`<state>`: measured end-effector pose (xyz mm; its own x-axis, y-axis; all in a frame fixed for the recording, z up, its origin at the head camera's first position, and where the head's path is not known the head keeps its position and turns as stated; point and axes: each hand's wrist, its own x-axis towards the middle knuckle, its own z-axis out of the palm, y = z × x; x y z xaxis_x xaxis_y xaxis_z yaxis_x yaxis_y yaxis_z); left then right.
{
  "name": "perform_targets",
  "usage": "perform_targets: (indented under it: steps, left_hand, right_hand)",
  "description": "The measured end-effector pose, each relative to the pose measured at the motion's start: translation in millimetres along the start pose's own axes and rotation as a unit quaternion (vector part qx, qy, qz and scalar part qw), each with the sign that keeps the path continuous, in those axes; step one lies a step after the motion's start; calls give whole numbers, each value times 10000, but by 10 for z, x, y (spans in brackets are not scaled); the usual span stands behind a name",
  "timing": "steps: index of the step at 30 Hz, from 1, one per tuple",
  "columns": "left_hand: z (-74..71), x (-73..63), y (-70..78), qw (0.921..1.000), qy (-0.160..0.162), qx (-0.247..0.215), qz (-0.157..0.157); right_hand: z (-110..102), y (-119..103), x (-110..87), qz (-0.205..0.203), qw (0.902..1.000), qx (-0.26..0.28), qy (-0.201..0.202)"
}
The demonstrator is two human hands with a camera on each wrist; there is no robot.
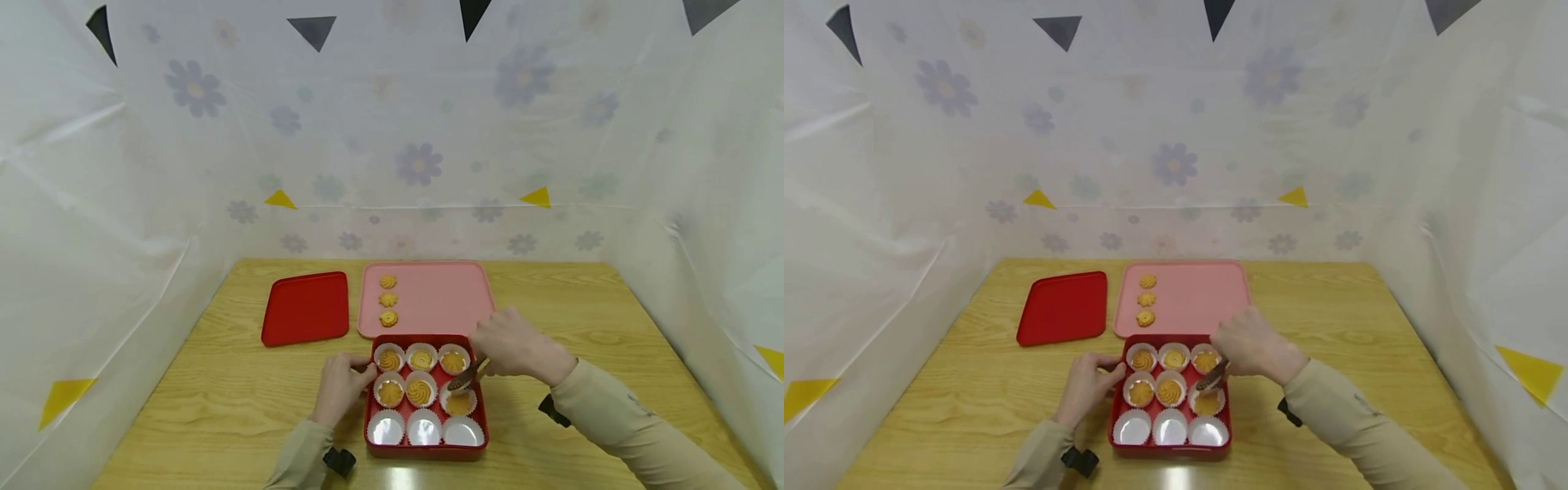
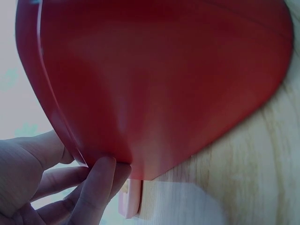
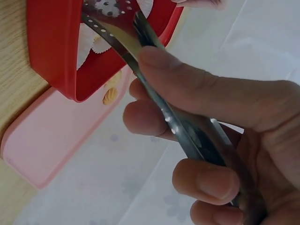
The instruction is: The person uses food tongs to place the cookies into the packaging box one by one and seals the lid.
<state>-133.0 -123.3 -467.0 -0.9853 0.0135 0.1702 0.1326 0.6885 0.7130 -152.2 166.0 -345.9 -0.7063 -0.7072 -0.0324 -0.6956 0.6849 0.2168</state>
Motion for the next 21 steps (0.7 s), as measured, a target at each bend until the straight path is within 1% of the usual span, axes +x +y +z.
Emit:
perform_targets:
  steps: [9, 13, 19, 21]
  left_hand:
    - [8, -3, -10, 10000, 5, 1, -19]
    - [11, 4, -9, 10000, -20, -51, -55]
    - [6, 1, -6, 10000, -48, -67, -6]
    - [6, -2, -6, 10000, -36, -74, 10]
  right_hand:
    - [-19, 56, -96, -230, 9983, -401, 363]
    - [13, 77, -153, -302, 9955, -622, 651]
    - [113, 96, -235, -258, 9921, -556, 1097]
    - [144, 98, -254, -219, 9913, -533, 1187]
